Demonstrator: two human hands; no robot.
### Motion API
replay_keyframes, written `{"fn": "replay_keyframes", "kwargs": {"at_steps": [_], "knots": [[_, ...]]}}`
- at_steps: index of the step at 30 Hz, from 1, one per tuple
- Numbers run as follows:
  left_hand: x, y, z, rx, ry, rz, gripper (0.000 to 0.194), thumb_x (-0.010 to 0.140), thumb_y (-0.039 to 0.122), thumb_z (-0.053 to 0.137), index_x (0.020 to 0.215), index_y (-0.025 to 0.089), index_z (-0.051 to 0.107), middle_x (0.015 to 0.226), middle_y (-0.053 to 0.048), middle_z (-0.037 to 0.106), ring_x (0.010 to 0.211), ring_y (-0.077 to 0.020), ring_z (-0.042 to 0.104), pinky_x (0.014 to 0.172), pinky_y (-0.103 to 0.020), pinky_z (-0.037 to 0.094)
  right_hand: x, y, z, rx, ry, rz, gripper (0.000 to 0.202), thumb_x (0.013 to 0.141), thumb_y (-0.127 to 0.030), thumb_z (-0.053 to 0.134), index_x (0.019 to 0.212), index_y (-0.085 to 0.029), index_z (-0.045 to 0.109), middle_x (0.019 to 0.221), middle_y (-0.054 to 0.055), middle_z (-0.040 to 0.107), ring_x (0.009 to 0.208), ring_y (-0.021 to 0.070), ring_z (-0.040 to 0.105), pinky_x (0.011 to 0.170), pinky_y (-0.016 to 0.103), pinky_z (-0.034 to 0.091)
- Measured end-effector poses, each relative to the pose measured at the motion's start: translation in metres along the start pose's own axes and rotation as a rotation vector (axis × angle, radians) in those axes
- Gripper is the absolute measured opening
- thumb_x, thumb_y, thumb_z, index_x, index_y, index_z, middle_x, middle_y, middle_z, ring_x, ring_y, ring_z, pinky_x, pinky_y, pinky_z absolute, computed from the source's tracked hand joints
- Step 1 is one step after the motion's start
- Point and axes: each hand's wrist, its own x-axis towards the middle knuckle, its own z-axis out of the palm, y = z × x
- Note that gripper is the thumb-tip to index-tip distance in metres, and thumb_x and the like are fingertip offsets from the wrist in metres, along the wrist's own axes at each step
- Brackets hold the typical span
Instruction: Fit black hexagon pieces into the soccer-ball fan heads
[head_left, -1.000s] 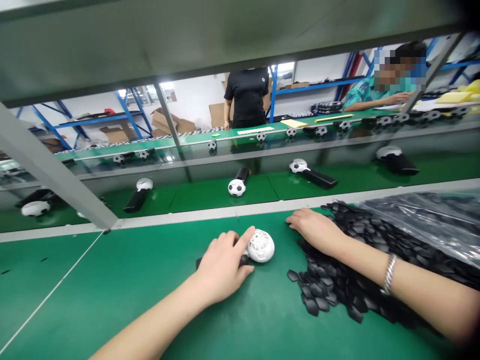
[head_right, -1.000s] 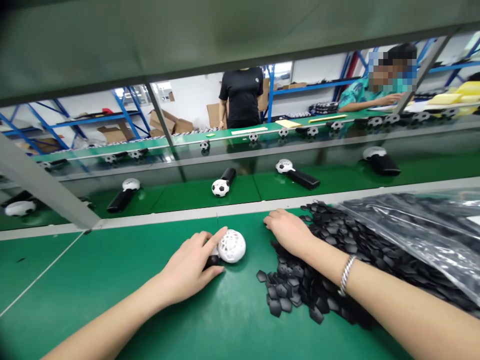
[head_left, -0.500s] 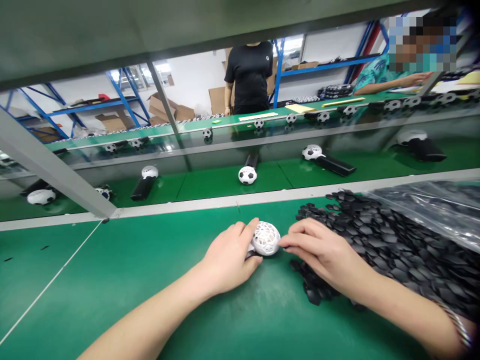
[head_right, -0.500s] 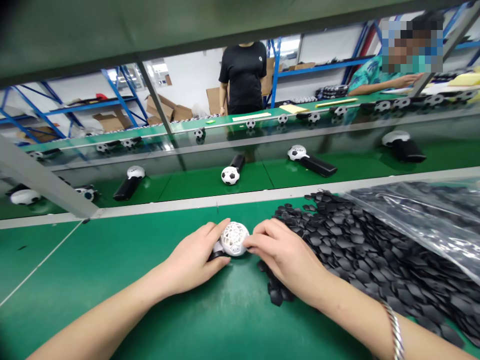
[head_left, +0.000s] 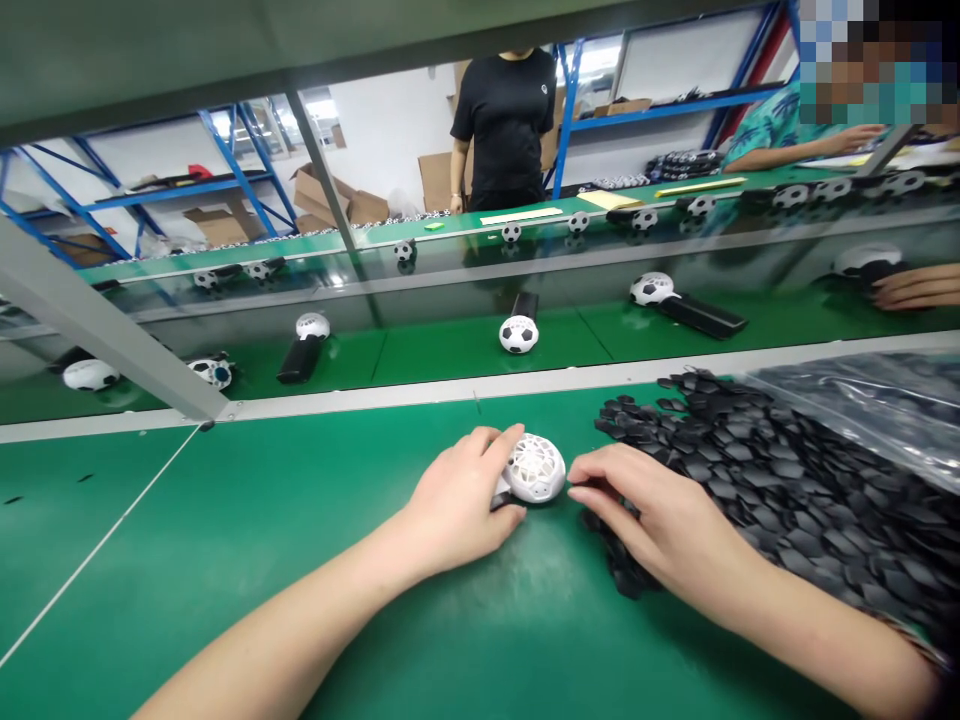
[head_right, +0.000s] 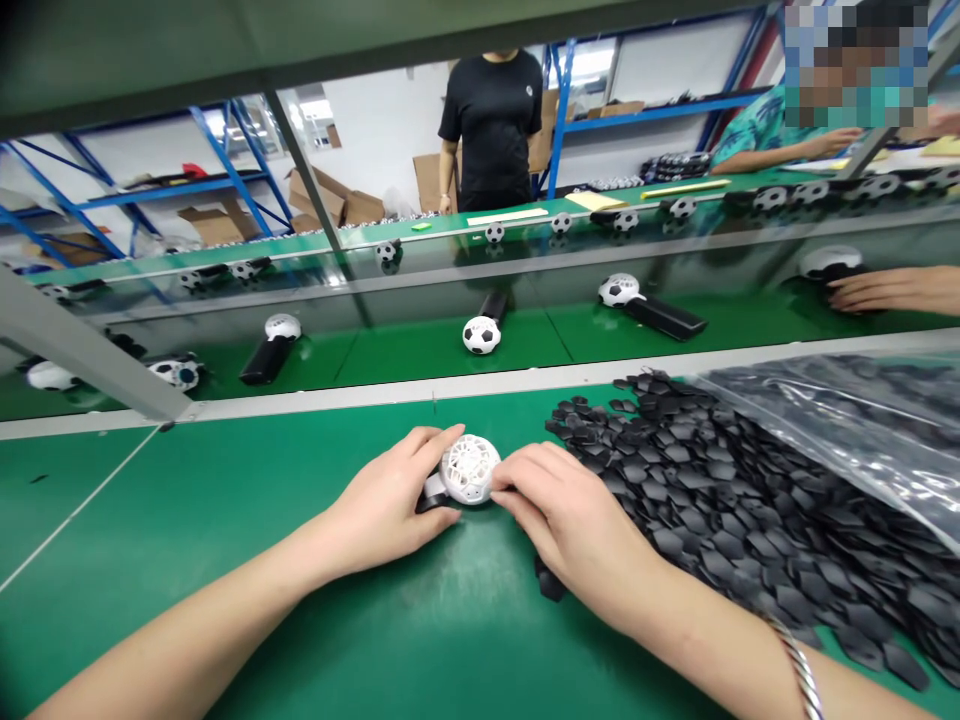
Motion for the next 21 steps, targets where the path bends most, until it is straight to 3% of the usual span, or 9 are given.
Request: {"fn": "replay_keyframes", "kwargs": {"at_steps": [6,17,21], "knots": [[0.001,0.001,-0.001,0.026,-0.020,-0.016,0.068,0.074,0.028,0.055,0.136,0.020,0.027,0.121,-0.009,0.049,0.109,-0.0268,0.048,0.090,-0.040,0.043,-0.006,0.002,0.001,0.003,-0.015,0.037,0.023,0.089,-0.017,0.039,0.102,-0.023,0.057,0.099,0.004,0.064,0.090,0.0178,0.061,0.077,0.029,0.050],[0.011,-0.002,-0.002,-0.124,-0.038,-0.022,0.080,0.067,0.039,0.065,0.136,0.026,0.027,0.132,-0.006,0.042,0.115,-0.0264,0.046,0.094,-0.039,0.042,0.001,0.000,0.013,0.210,-0.006,0.149,0.011,0.084,-0.020,0.052,0.083,-0.022,0.062,0.082,0.001,0.064,0.076,0.0162,0.059,0.069,0.028,0.047],[0.014,-0.004,0.000,-0.165,-0.017,-0.012,0.073,0.067,0.040,0.066,0.131,0.027,0.036,0.128,-0.005,0.048,0.111,-0.0253,0.050,0.093,-0.039,0.042,0.001,0.002,0.021,0.283,0.003,0.189,0.010,0.083,-0.019,0.053,0.075,-0.021,0.059,0.077,0.001,0.058,0.073,0.0160,0.055,0.065,0.028,0.044]]}}
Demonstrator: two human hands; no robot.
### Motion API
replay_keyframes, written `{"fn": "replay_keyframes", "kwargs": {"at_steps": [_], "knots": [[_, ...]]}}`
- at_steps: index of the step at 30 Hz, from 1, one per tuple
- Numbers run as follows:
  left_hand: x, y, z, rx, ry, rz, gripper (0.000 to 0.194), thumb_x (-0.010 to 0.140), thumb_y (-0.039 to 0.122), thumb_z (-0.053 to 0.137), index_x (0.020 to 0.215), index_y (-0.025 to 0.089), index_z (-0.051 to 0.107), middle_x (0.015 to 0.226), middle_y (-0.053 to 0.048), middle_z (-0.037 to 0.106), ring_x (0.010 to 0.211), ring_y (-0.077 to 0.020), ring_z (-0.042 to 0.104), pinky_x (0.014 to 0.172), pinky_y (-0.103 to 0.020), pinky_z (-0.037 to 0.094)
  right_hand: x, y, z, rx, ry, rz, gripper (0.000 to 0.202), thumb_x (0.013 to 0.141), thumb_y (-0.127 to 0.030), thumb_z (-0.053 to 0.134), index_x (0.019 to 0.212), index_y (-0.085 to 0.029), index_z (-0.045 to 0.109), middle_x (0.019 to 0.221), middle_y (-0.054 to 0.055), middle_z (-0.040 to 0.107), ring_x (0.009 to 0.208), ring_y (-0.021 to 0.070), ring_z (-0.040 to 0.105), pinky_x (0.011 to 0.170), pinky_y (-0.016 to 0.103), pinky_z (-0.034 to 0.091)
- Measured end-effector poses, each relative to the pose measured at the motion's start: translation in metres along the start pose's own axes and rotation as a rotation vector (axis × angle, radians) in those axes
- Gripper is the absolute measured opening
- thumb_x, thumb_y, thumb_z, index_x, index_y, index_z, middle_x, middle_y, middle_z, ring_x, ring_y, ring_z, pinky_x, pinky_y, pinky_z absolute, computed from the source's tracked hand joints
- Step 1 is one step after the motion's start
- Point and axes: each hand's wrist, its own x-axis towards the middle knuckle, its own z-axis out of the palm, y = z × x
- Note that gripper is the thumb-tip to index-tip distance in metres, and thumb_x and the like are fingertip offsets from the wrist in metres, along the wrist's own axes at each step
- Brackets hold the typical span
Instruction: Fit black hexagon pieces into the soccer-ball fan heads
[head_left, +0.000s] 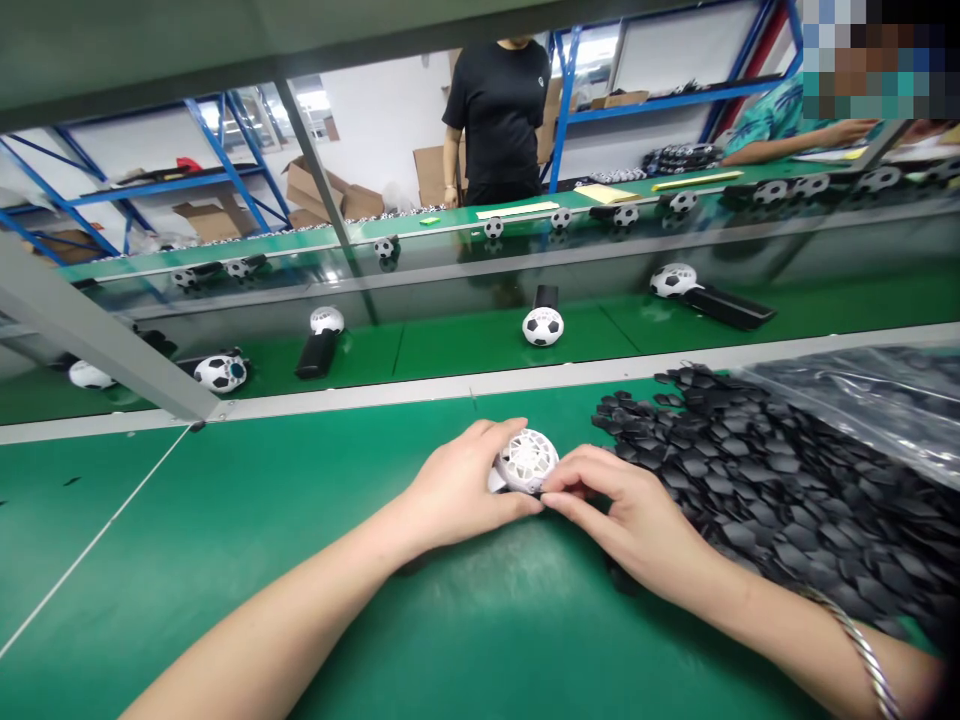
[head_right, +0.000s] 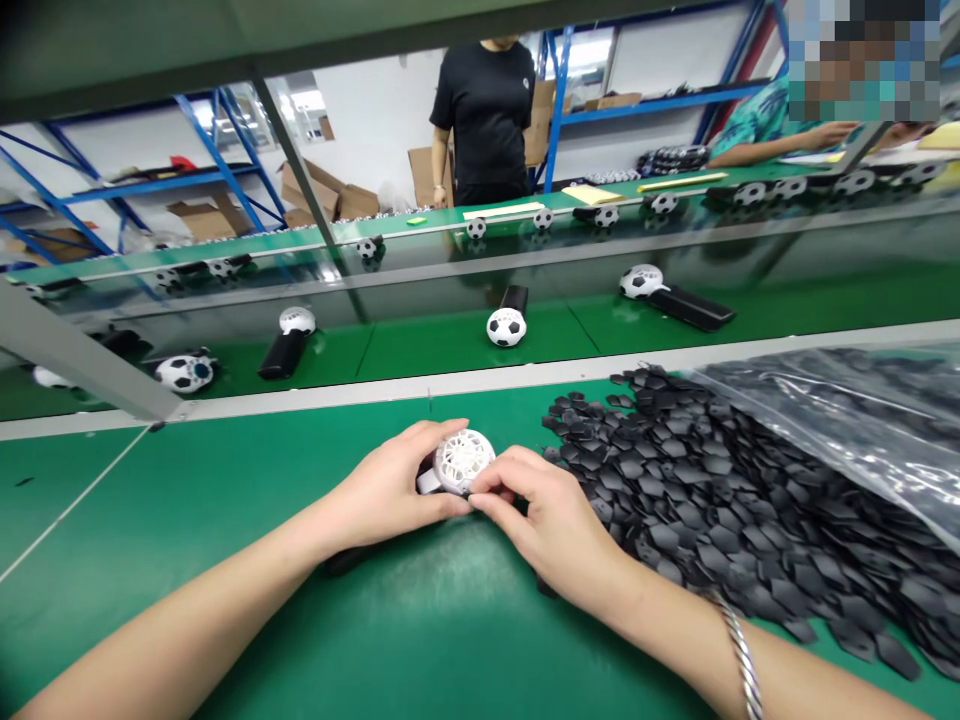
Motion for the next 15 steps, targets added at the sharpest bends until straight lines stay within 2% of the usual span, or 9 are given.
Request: {"fn": "replay_keyframes", "kwargs": {"at_steps": [6,10,15], "knots": [[0.001,0.000,0.001,0.014,0.034,0.012,0.062,0.069,0.035,0.065,0.126,0.026,0.043,0.122,-0.004,0.052,0.105,-0.0243,0.053,0.088,-0.037,0.046,0.002,0.002,0.005,0.051,0.044,0.064,0.012,0.083,-0.021,0.053,0.071,-0.020,0.052,0.071,-0.001,0.050,0.065,0.0136,0.048,0.058,0.026,0.040],[0.002,0.000,0.001,0.026,0.043,0.033,0.061,0.069,0.034,0.066,0.125,0.025,0.044,0.118,-0.004,0.055,0.101,-0.0235,0.055,0.085,-0.036,0.047,0.004,0.005,0.006,0.060,0.066,0.129,0.009,0.079,-0.023,0.057,0.081,-0.021,0.048,0.078,-0.001,0.047,0.063,0.0122,0.047,0.056,0.026,0.041],[0.001,0.000,0.003,0.055,0.053,0.055,0.063,0.071,0.035,0.064,0.128,0.022,0.042,0.119,-0.006,0.055,0.105,-0.0243,0.054,0.088,-0.038,0.045,0.006,0.012,0.006,0.183,-0.005,0.201,0.017,0.079,-0.026,0.057,0.087,-0.022,0.043,0.083,-0.001,0.047,0.065,0.0121,0.049,0.059,0.027,0.046]]}}
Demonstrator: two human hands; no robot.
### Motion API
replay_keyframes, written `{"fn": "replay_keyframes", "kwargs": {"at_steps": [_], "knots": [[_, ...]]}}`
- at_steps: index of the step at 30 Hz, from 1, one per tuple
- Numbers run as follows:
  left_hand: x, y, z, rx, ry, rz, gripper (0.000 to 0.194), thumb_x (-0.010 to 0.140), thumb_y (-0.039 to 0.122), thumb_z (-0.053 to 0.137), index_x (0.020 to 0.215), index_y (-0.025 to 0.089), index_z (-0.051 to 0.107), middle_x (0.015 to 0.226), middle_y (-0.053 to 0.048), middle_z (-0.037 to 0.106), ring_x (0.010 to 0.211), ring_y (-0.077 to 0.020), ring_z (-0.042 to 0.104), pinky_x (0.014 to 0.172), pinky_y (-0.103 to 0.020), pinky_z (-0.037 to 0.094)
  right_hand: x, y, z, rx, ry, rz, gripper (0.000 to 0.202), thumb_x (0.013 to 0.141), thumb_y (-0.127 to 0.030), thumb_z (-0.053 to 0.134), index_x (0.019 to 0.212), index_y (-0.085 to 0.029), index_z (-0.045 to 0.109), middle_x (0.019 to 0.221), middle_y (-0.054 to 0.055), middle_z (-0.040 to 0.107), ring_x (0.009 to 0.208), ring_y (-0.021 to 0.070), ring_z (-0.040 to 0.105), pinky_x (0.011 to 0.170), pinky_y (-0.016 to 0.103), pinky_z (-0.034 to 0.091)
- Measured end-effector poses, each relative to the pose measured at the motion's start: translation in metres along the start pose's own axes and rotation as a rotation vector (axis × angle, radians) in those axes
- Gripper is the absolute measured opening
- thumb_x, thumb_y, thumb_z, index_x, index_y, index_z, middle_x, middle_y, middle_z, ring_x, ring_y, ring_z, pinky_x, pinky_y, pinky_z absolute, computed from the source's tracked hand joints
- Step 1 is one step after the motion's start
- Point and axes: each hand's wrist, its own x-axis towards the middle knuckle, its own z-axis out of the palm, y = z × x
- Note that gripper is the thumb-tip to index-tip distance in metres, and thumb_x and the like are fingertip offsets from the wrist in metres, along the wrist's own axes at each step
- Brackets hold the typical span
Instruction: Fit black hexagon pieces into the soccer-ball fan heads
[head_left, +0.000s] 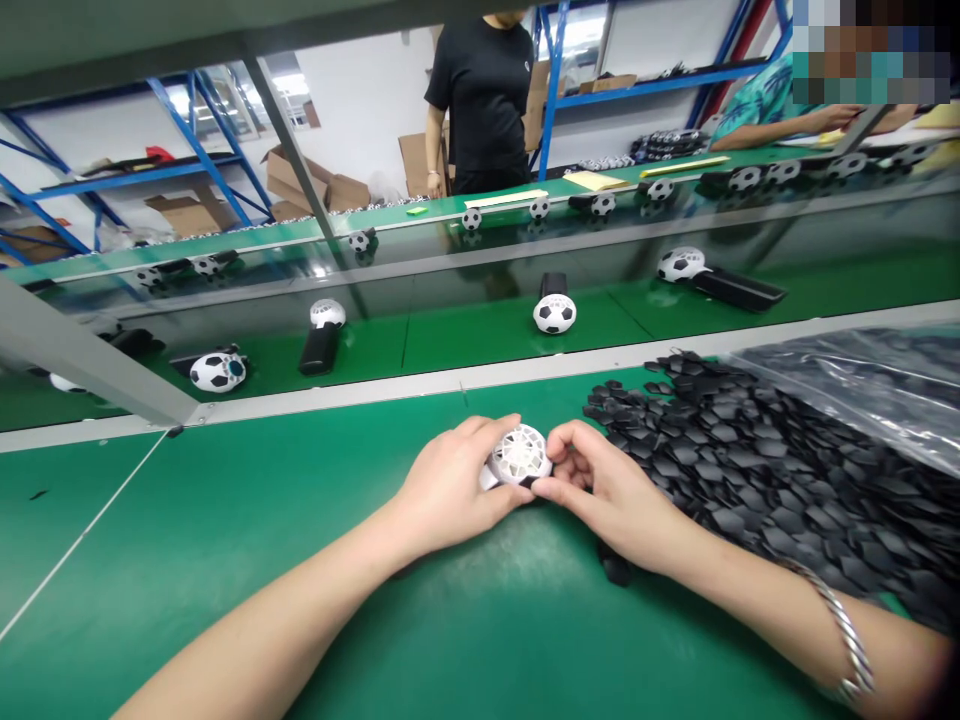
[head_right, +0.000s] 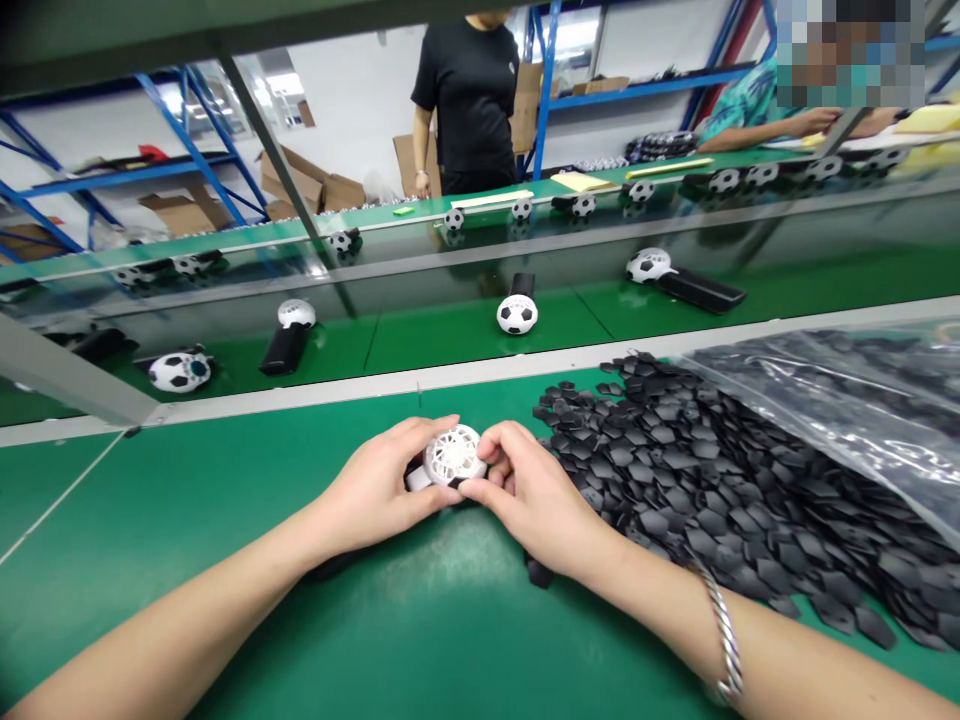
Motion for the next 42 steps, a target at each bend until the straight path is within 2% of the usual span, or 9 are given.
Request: {"fn": "replay_keyframes", "kwargs": {"at_steps": [6,10,16,23,27,30,32,38,42], "knots": [[-0.002,0.001,-0.001,0.002,-0.024,0.006,0.065,0.072,0.033,0.063,0.131,0.020,0.038,0.123,-0.007,0.053,0.109,-0.0242,0.051,0.092,-0.039,0.043,-0.002,0.000,-0.002,0.011,-0.009,0.022,0.032,0.079,-0.029,0.057,0.105,-0.022,0.041,0.098,0.004,0.048,0.071,0.0131,0.055,0.059,0.028,0.049],[-0.001,-0.002,-0.001,-0.054,-0.041,-0.002,0.064,0.072,0.035,0.063,0.131,0.024,0.039,0.121,-0.005,0.054,0.107,-0.0222,0.052,0.090,-0.036,0.044,-0.002,-0.006,-0.004,-0.015,-0.084,0.059,0.041,0.081,-0.030,0.054,0.118,-0.021,0.038,0.084,0.002,0.054,0.068,0.0147,0.056,0.059,0.029,0.048],[-0.001,-0.002,-0.002,-0.066,-0.051,0.008,0.063,0.073,0.036,0.063,0.130,0.025,0.039,0.122,-0.004,0.053,0.107,-0.0219,0.052,0.090,-0.036,0.044,-0.001,-0.009,-0.006,0.015,-0.120,0.085,0.037,0.082,-0.030,0.054,0.114,-0.022,0.040,0.083,0.001,0.053,0.067,0.0143,0.056,0.058,0.028,0.047],[-0.001,0.003,0.000,0.001,-0.027,0.018,0.059,0.074,0.035,0.061,0.128,0.022,0.040,0.124,-0.006,0.052,0.110,-0.0235,0.051,0.092,-0.039,0.042,0.005,-0.007,-0.013,-0.072,-0.112,0.009,0.032,0.082,-0.026,0.053,0.112,-0.021,0.043,0.088,0.003,0.055,0.062,0.0130,0.054,0.056,0.028,0.045],[-0.001,0.001,-0.003,0.026,-0.048,-0.031,0.062,0.071,0.037,0.063,0.128,0.026,0.040,0.125,-0.004,0.053,0.107,-0.0251,0.053,0.089,-0.040,0.044,0.007,-0.006,-0.033,-0.294,-0.142,-0.038,0.019,0.079,-0.030,0.059,0.095,-0.023,0.055,0.087,0.002,0.056,0.065,0.0147,0.054,0.060,0.029,0.045],[0.000,0.000,-0.003,0.093,-0.058,-0.011,0.063,0.070,0.027,0.062,0.128,0.028,0.038,0.128,-0.002,0.051,0.111,-0.0258,0.051,0.092,-0.042,0.041,0.001,-0.006,-0.040,-0.517,-0.225,-0.024,0.008,0.072,-0.025,0.066,0.076,-0.023,0.059,0.076,0.000,0.056,0.062,0.0155,0.052,0.055,0.028,0.041],[0.000,0.000,-0.003,0.114,-0.061,0.011,0.061,0.071,0.021,0.057,0.128,0.029,0.037,0.129,-0.001,0.050,0.114,-0.0247,0.049,0.092,-0.041,0.039,-0.004,-0.006,-0.038,-0.580,-0.264,-0.008,0.008,0.072,-0.019,0.066,0.073,-0.023,0.059,0.073,0.000,0.057,0.063,0.0161,0.052,0.056,0.027,0.040],[-0.001,-0.002,-0.002,0.126,-0.059,0.061,0.061,0.072,0.017,0.053,0.129,0.029,0.036,0.130,-0.001,0.050,0.116,-0.0232,0.047,0.091,-0.040,0.039,-0.007,-0.012,-0.034,-0.531,-0.277,-0.040,0.012,0.076,-0.012,0.056,0.070,-0.022,0.054,0.065,-0.003,0.056,0.058,0.0149,0.052,0.053,0.026,0.039],[-0.003,-0.002,-0.006,0.133,-0.070,0.116,0.061,0.072,0.010,0.048,0.128,0.029,0.036,0.132,0.001,0.048,0.117,-0.0211,0.046,0.090,-0.038,0.037,-0.006,-0.018,-0.036,-0.398,-0.253,-0.146,0.014,0.081,-0.017,0.050,0.083,-0.025,0.061,0.076,0.000,0.063,0.069,0.0174,0.058,0.062,0.029,0.045]]}}
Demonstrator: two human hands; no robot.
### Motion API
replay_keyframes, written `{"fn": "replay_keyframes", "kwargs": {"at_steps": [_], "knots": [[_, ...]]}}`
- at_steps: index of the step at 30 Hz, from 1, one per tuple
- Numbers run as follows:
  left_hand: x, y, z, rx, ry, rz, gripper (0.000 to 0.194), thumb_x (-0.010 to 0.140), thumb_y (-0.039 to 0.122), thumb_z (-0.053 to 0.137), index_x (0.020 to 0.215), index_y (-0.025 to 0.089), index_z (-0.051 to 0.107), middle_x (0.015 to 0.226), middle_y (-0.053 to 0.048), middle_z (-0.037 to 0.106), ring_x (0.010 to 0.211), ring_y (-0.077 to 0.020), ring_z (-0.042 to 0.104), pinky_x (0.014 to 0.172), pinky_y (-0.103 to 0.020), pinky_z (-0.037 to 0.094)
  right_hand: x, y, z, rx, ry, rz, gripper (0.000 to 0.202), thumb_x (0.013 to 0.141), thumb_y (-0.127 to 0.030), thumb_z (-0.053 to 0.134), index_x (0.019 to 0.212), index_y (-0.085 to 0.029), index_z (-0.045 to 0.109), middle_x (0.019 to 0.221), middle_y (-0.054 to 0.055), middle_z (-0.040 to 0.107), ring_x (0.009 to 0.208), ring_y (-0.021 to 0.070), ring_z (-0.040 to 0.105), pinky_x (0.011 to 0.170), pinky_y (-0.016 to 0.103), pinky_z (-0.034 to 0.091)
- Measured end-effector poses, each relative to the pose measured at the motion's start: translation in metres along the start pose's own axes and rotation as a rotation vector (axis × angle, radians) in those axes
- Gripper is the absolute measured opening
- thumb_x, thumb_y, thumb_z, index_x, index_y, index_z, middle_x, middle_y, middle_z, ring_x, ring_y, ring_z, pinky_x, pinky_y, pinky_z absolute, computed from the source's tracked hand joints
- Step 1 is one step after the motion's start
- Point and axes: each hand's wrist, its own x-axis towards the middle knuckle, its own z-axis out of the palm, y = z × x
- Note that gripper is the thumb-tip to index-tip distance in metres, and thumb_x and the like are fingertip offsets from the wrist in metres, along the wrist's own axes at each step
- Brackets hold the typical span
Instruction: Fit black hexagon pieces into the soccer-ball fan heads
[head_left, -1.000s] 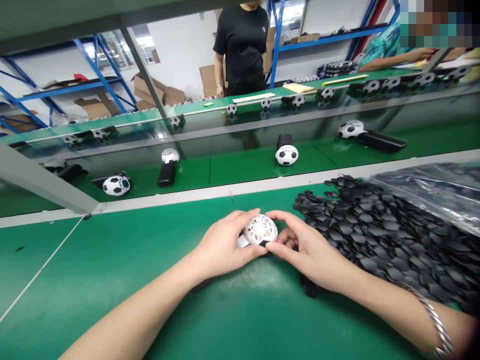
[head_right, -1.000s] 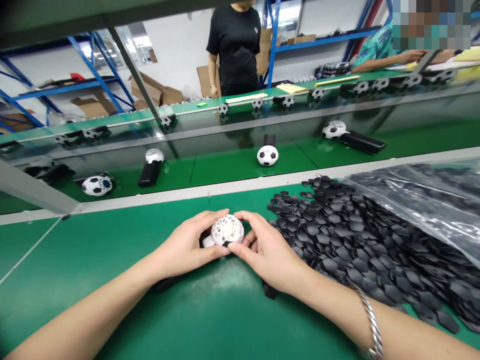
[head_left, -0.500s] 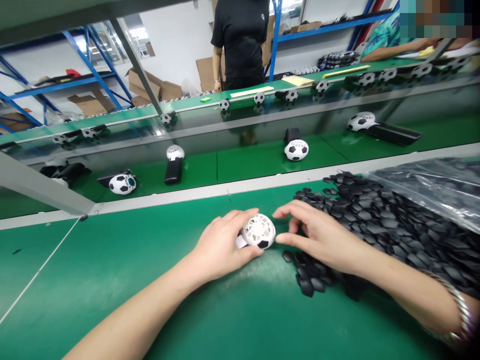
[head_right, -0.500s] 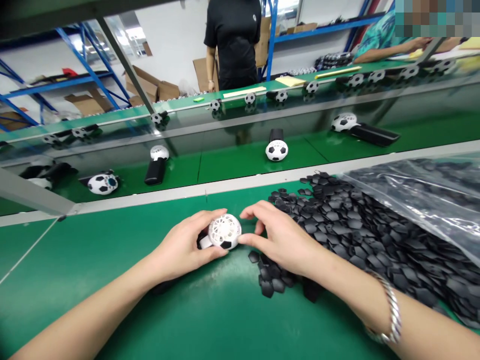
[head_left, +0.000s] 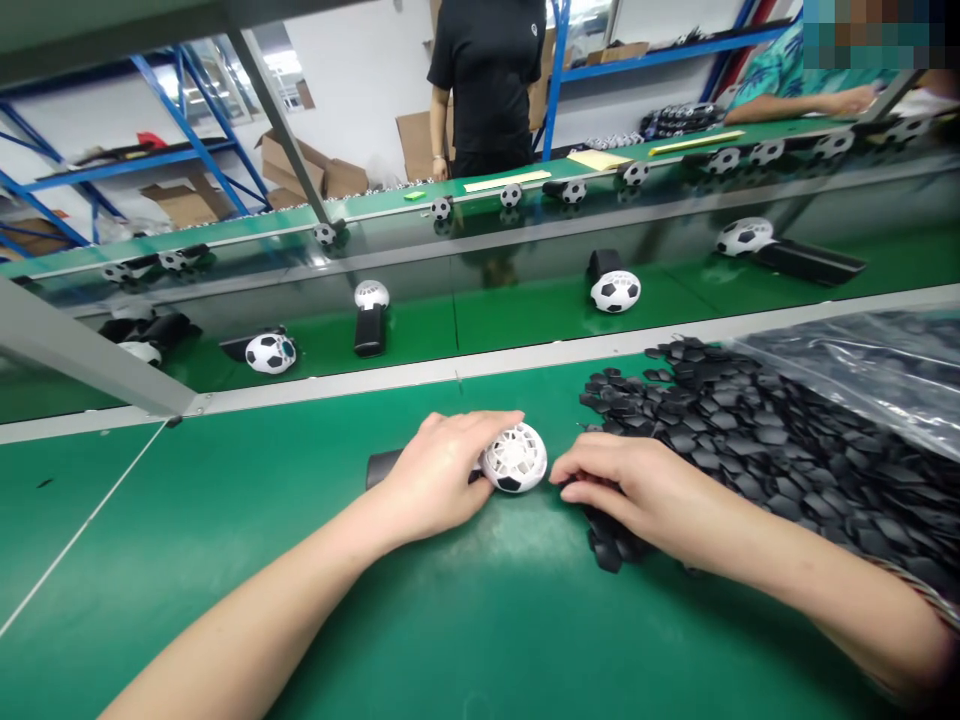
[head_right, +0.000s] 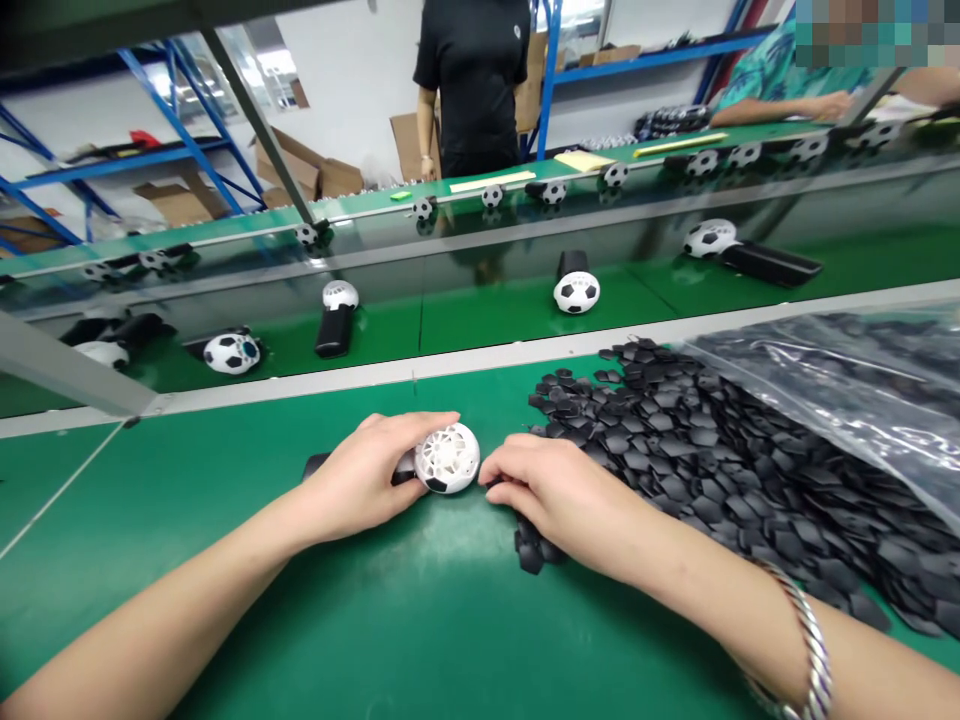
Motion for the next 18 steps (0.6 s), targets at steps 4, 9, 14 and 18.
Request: {"fn": "replay_keyframes", "kwargs": {"at_steps": [4,9,14,18], "knots": [[0.0005,-0.0007,-0.0027,0.009,-0.021,0.035,0.067,0.068,0.003,0.043,0.129,0.029,0.036,0.134,0.001,0.045,0.117,-0.0209,0.046,0.090,-0.038,0.036,-0.0011,-0.0030,-0.0007,0.027,0.081,-0.056,0.015,0.082,-0.020,0.050,0.081,-0.027,0.064,0.078,0.000,0.066,0.071,0.0179,0.061,0.065,0.030,0.047],[0.0031,-0.0034,-0.0027,0.037,-0.028,0.084,0.069,0.067,-0.003,0.037,0.128,0.032,0.039,0.133,0.002,0.047,0.114,-0.0210,0.046,0.095,-0.041,0.031,-0.0022,-0.0022,0.0016,0.029,0.120,-0.118,0.016,0.083,-0.020,0.050,0.083,-0.026,0.065,0.082,0.001,0.066,0.076,0.0179,0.061,0.066,0.030,0.048],[0.0028,-0.0012,-0.0010,-0.023,-0.030,0.053,0.066,0.070,0.012,0.054,0.130,0.033,0.035,0.131,0.001,0.049,0.115,-0.0236,0.043,0.104,-0.049,0.019,-0.0014,-0.0028,0.0026,0.027,0.100,-0.221,0.028,0.086,-0.016,0.042,0.095,-0.029,0.066,0.088,0.003,0.063,0.080,0.0163,0.059,0.066,0.028,0.047],[0.0050,0.0055,0.0044,-0.071,0.040,-0.047,0.074,0.063,0.050,0.067,0.127,0.025,0.041,0.121,-0.005,0.056,0.112,-0.0261,0.046,0.106,-0.051,0.015,0.0036,-0.0032,0.0078,-0.039,0.145,-0.310,0.021,0.087,-0.017,0.043,0.092,-0.025,0.062,0.085,0.004,0.064,0.078,0.0180,0.057,0.068,0.032,0.044]]}}
